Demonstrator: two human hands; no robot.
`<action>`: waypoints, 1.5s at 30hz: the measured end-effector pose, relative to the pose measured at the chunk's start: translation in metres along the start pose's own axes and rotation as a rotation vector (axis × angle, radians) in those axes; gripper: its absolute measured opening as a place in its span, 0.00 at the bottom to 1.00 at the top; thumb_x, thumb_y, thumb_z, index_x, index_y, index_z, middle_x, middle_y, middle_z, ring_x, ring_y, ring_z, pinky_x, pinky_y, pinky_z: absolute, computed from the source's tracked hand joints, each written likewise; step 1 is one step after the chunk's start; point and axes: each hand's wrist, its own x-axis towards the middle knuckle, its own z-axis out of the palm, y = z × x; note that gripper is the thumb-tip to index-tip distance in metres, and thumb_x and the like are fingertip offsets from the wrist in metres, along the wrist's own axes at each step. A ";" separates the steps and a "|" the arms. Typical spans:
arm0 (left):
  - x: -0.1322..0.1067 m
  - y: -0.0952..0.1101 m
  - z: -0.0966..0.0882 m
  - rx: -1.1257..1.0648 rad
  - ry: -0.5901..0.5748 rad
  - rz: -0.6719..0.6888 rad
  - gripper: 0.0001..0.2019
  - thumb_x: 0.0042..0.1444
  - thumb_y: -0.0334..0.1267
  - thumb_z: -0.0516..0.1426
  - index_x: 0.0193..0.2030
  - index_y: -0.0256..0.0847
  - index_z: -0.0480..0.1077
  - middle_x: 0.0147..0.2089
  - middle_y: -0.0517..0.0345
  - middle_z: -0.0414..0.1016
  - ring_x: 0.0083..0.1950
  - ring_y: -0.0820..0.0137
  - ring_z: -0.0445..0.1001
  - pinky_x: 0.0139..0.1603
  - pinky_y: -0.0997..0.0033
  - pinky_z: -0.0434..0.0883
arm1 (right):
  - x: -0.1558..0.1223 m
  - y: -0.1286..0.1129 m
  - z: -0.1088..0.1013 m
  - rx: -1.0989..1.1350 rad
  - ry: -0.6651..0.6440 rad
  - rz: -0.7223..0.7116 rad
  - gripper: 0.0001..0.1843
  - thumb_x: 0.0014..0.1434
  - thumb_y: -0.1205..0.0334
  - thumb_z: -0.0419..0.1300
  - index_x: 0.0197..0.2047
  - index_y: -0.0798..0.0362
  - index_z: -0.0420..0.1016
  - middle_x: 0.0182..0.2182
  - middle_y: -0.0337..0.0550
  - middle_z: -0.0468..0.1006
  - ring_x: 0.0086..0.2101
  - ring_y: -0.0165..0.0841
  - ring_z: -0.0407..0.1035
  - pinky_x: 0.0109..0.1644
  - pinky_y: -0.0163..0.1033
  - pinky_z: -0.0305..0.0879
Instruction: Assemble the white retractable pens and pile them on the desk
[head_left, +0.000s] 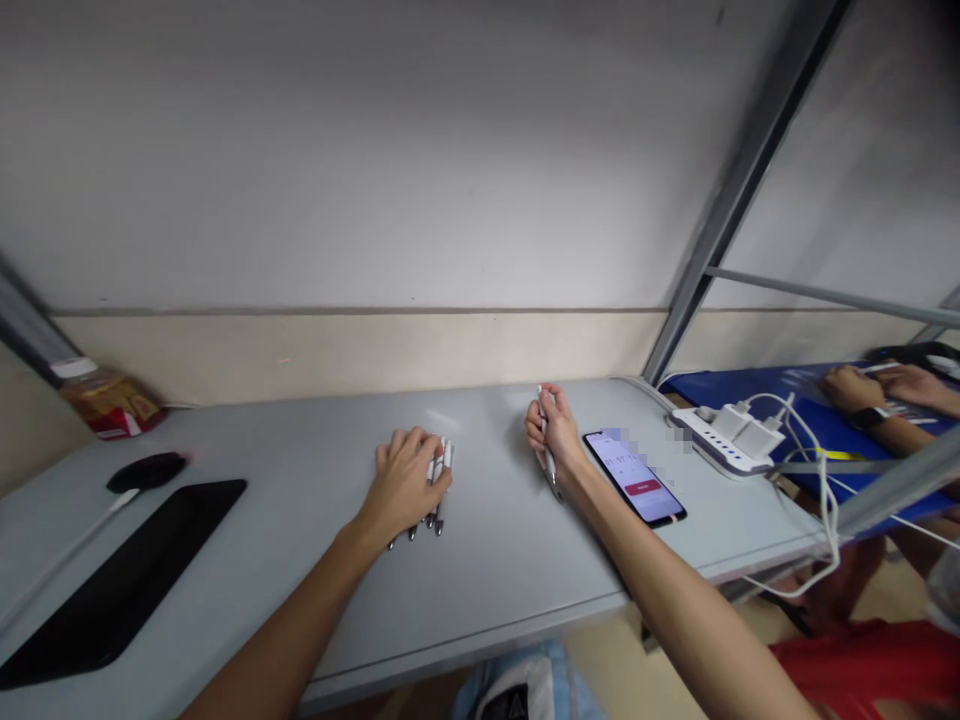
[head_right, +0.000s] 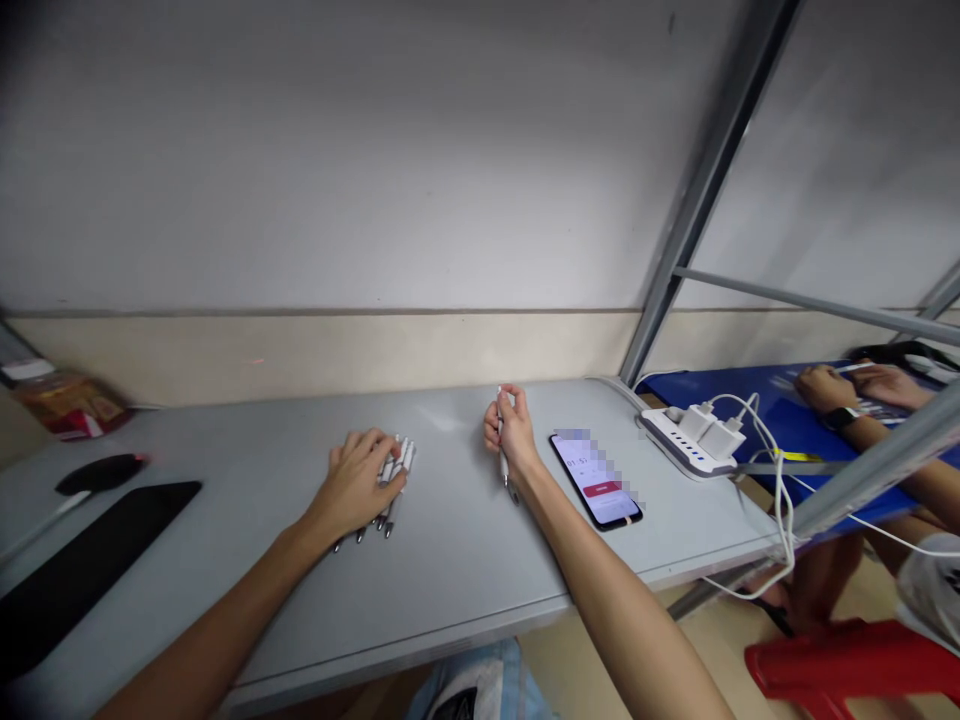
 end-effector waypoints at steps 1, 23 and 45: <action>0.000 -0.001 0.001 0.010 0.000 0.000 0.05 0.55 0.39 0.53 0.37 0.42 0.65 0.44 0.51 0.69 0.48 0.58 0.62 0.44 0.58 0.57 | 0.000 0.000 0.000 -0.005 0.004 0.003 0.17 0.58 0.46 0.58 0.41 0.43 0.56 0.18 0.25 0.56 0.13 0.22 0.45 0.14 0.26 0.41; -0.004 0.003 0.004 -0.100 -0.062 0.053 0.08 0.52 0.40 0.55 0.26 0.40 0.62 0.49 0.51 0.67 0.53 0.56 0.60 0.47 0.56 0.57 | 0.002 0.005 0.000 -0.268 0.032 0.055 0.18 0.54 0.44 0.60 0.36 0.48 0.61 0.21 0.29 0.61 0.17 0.24 0.52 0.17 0.28 0.49; -0.008 0.011 0.009 -0.097 -0.061 0.068 0.10 0.52 0.38 0.55 0.22 0.39 0.63 0.48 0.50 0.67 0.52 0.57 0.61 0.46 0.56 0.58 | 0.013 0.018 -0.035 -1.493 -0.005 -0.097 0.10 0.54 0.61 0.61 0.38 0.54 0.79 0.35 0.47 0.75 0.35 0.34 0.68 0.40 0.36 0.59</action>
